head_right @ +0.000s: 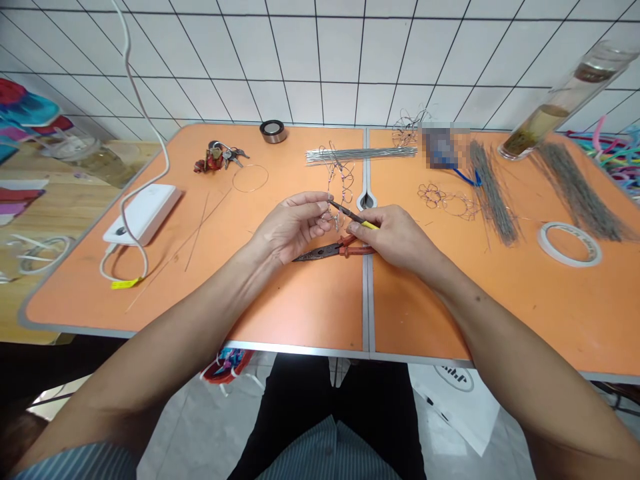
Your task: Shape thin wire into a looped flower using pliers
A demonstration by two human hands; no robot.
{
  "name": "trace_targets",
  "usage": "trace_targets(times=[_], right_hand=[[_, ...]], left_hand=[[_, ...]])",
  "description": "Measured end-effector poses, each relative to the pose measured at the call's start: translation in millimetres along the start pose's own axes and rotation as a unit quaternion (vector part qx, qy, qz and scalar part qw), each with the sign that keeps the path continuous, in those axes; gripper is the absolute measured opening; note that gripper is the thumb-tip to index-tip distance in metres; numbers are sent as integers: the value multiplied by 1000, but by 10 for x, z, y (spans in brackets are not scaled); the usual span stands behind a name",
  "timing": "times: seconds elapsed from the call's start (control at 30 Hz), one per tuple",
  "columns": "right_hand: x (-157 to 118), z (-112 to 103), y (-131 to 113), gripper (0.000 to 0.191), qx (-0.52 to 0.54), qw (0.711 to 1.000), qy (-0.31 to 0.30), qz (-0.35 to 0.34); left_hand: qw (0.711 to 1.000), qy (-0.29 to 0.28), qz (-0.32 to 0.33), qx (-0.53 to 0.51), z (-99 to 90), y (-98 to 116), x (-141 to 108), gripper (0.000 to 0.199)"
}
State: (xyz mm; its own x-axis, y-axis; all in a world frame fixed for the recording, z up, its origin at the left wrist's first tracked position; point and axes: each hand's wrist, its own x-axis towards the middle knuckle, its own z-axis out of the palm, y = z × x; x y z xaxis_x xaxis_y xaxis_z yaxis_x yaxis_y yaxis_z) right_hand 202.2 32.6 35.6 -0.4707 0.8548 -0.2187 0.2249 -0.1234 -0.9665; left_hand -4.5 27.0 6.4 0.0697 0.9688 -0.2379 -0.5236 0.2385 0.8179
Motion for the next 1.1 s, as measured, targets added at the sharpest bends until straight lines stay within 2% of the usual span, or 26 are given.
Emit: trace_targets(times=[0.2, 0.5, 0.9, 1.0, 1.07, 1.1], right_hand=[[0, -2, -29, 28, -20, 1000, 0, -2], [22, 6, 29, 34, 19, 1000, 2, 13], [43, 27, 72, 42, 22, 1000, 6, 10], [23, -34, 20, 37, -43, 999, -10, 6], [9, -143, -24, 31, -159, 987, 5, -7], [7, -212, -39, 29, -255, 966, 36, -23]], left_hand=[[1000, 0, -12, -10, 11, 16, -8, 13], [1000, 12, -21, -11, 46, 33, -35, 13], [1000, -6, -10, -13, 36, 26, -28, 13], [1000, 2, 2, 10, 6, 40, -8, 10], [999, 18, 20, 36, -31, 68, 16, 9], [998, 27, 32, 50, -52, 85, 29, 10]])
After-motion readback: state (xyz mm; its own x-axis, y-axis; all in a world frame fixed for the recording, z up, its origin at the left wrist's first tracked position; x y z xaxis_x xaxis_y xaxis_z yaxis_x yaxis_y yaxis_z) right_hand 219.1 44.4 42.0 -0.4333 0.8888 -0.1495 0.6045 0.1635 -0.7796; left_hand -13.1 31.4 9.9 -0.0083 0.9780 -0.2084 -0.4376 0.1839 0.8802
